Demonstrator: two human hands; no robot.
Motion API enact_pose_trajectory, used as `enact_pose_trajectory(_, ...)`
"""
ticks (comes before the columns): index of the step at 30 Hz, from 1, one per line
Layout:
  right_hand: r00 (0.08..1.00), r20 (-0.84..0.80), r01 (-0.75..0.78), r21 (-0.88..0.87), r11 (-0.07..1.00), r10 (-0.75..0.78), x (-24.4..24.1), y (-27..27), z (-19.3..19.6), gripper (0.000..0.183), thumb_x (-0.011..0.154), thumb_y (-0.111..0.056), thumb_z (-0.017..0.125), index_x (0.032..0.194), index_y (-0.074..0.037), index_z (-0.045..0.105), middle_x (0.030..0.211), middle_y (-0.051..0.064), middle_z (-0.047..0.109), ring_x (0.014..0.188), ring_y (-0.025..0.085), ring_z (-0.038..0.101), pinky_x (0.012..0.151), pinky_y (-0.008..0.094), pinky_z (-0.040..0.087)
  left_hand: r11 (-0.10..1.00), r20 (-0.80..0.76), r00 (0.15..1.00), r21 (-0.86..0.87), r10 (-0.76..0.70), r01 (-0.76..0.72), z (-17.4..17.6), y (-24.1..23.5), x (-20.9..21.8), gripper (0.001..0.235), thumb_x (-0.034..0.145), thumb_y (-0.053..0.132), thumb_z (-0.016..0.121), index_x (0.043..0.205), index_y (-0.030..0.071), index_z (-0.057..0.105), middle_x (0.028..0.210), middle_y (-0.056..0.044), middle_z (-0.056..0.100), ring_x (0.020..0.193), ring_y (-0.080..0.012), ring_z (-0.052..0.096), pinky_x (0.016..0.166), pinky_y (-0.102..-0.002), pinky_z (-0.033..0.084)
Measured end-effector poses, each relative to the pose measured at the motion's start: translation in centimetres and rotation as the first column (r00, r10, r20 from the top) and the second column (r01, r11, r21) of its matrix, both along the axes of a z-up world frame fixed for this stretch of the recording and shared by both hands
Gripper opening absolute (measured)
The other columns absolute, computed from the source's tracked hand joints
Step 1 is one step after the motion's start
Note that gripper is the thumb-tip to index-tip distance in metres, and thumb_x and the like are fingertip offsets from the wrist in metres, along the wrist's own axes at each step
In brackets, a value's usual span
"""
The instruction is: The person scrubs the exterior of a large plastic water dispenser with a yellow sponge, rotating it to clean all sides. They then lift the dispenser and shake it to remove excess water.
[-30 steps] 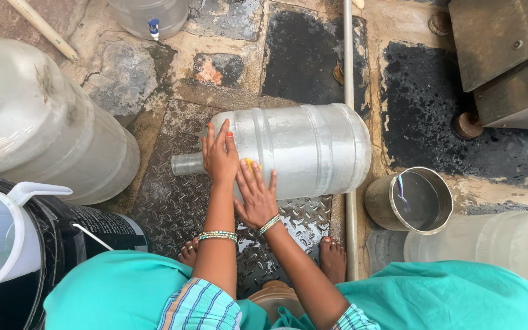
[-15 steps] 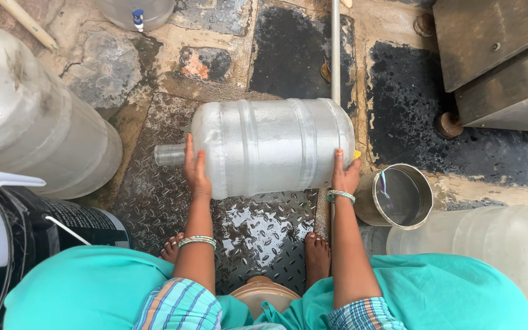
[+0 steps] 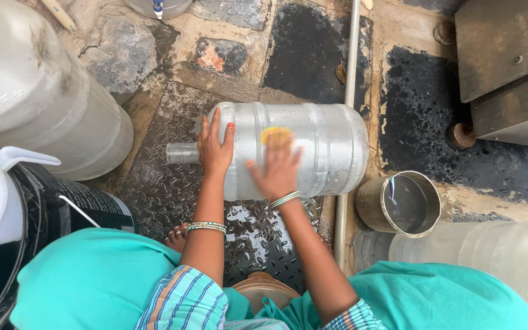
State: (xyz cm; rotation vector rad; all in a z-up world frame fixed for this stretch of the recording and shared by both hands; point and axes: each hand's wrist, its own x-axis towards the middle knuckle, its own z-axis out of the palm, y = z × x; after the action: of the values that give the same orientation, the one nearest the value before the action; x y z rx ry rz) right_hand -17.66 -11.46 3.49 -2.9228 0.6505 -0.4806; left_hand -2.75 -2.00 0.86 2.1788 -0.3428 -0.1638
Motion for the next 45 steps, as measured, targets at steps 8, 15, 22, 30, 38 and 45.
enact_pose_trajectory(8,0.984,0.086,0.163,-0.071,0.984,-0.157,-3.7,-4.6,-2.4,0.085,0.102,-0.066,0.033,0.163,-0.009,0.020,0.172,0.005,0.017,0.160,0.031,0.014,0.124,0.061,-0.006,0.999,-0.084,0.996,-0.039,0.007,-0.011,-1.5,-0.4,0.9,0.067,0.093,0.066,0.053,0.154,0.044,0.038,0.167,-0.010,0.026,0.150,-0.0412,0.028,0.120,-0.051,0.028)
enact_pose_trajectory(15,0.812,0.218,0.531,0.112,0.840,-0.542,-8.9,-11.1,-3.4,0.089,0.106,-0.065,0.025,0.162,0.004,0.014,0.172,0.024,0.011,0.159,0.039,-0.002,0.126,0.060,-0.005,1.000,-0.154,0.988,-0.008,0.022,-0.024,-0.8,-1.1,1.4,0.067,0.090,0.067,0.053,0.152,0.047,0.037,0.167,-0.007,0.025,0.149,-0.0418,0.027,0.117,-0.052,0.030)
enact_pose_trajectory(22,0.949,0.075,-0.308,0.020,0.951,0.305,-1.4,4.4,-7.0,0.090,0.099,-0.069,0.029,0.163,-0.008,0.016,0.168,0.022,0.014,0.157,0.038,0.011,0.127,0.053,0.007,0.999,-0.091,0.995,-0.024,0.029,-0.032,-0.9,-1.1,1.5,0.066,0.092,0.066,0.055,0.153,0.046,0.039,0.166,-0.010,0.029,0.149,-0.0398,0.030,0.120,-0.050,0.029)
enact_pose_trajectory(30,0.917,0.192,0.365,-0.046,0.930,-0.350,-8.2,-10.1,-8.1,0.079,0.107,-0.063,0.017,0.164,-0.010,0.002,0.173,0.011,-0.004,0.160,0.024,-0.005,0.131,0.048,-0.005,0.996,-0.056,0.998,-0.087,0.018,-0.023,-2.4,-1.5,3.1,0.066,0.091,0.061,0.060,0.150,0.036,0.047,0.161,-0.015,0.035,0.148,-0.0364,0.034,0.117,-0.049,0.031)
enact_pose_trajectory(38,0.629,0.348,0.336,0.685,0.647,-0.695,-10.7,-18.9,-6.4,0.075,0.090,-0.063,0.061,0.128,0.003,0.061,0.122,0.025,0.067,0.112,0.035,0.066,0.098,0.044,0.049,0.852,-0.092,0.996,-0.520,0.007,-0.055,-4.6,3.2,-1.2,0.063,0.105,0.045,0.044,0.161,0.015,0.044,0.167,-0.015,0.038,0.160,-0.0340,0.021,0.129,-0.048,0.004)
enact_pose_trajectory(45,0.695,-0.059,0.646,0.488,0.587,-0.716,-8.6,-19.0,-1.0,0.094,0.091,-0.077,0.046,0.140,0.004,0.052,0.137,0.031,0.057,0.130,0.043,0.054,0.113,0.048,0.040,0.951,-0.004,0.988,-0.270,-0.157,0.151,-0.5,2.6,0.3,0.081,0.089,0.055,0.062,0.159,0.028,0.033,0.168,-0.017,0.017,0.155,-0.0423,0.015,0.122,-0.052,0.021)
